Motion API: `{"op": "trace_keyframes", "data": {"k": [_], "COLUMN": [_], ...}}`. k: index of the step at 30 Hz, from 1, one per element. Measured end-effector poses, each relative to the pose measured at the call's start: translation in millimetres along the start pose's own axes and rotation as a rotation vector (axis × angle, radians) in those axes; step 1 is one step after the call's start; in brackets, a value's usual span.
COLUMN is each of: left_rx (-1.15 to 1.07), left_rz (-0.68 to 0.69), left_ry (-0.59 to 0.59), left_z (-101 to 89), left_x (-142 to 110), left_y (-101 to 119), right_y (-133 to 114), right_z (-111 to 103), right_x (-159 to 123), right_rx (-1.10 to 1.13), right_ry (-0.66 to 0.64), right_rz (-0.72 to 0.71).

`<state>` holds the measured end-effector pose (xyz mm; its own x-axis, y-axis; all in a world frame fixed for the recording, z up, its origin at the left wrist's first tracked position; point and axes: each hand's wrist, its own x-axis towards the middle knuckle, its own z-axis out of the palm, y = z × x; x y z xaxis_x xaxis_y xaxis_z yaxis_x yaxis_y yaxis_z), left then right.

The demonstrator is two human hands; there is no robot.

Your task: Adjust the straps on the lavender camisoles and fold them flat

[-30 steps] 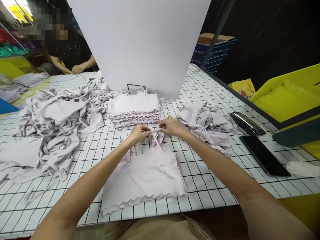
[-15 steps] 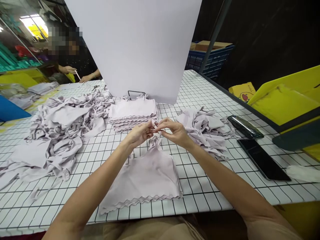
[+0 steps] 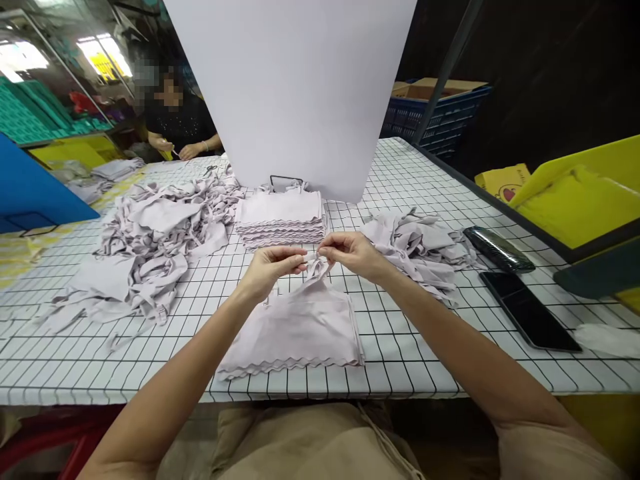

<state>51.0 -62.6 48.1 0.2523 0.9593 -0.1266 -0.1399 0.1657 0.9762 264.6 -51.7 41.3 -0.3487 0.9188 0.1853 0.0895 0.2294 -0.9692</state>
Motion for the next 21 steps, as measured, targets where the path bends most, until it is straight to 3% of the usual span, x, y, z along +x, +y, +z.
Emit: {"op": "trace_keyframes", "data": {"k": [6, 15, 21], "left_rx": [0.106, 0.161, 0.191], "left_rz": [0.043, 0.209, 0.231], "left_ry": [0.028, 0.022, 0.086], "left_z": [-0.1, 13.8, 3.5], "left_x": [-17.3, -21.1, -32.2], "left_y": [5.8, 9.4, 23.4], "right_y": [0.7, -13.8, -5.4], "right_z": [-3.1, 14.1, 1.9], "right_x": [-8.1, -9.7, -7.8], "right_rx": [-0.029, 0.033, -0.135], "right_ry": [-0.04, -0.187, 0.066], "right_rz": [0.039, -0.003, -0.02]}}
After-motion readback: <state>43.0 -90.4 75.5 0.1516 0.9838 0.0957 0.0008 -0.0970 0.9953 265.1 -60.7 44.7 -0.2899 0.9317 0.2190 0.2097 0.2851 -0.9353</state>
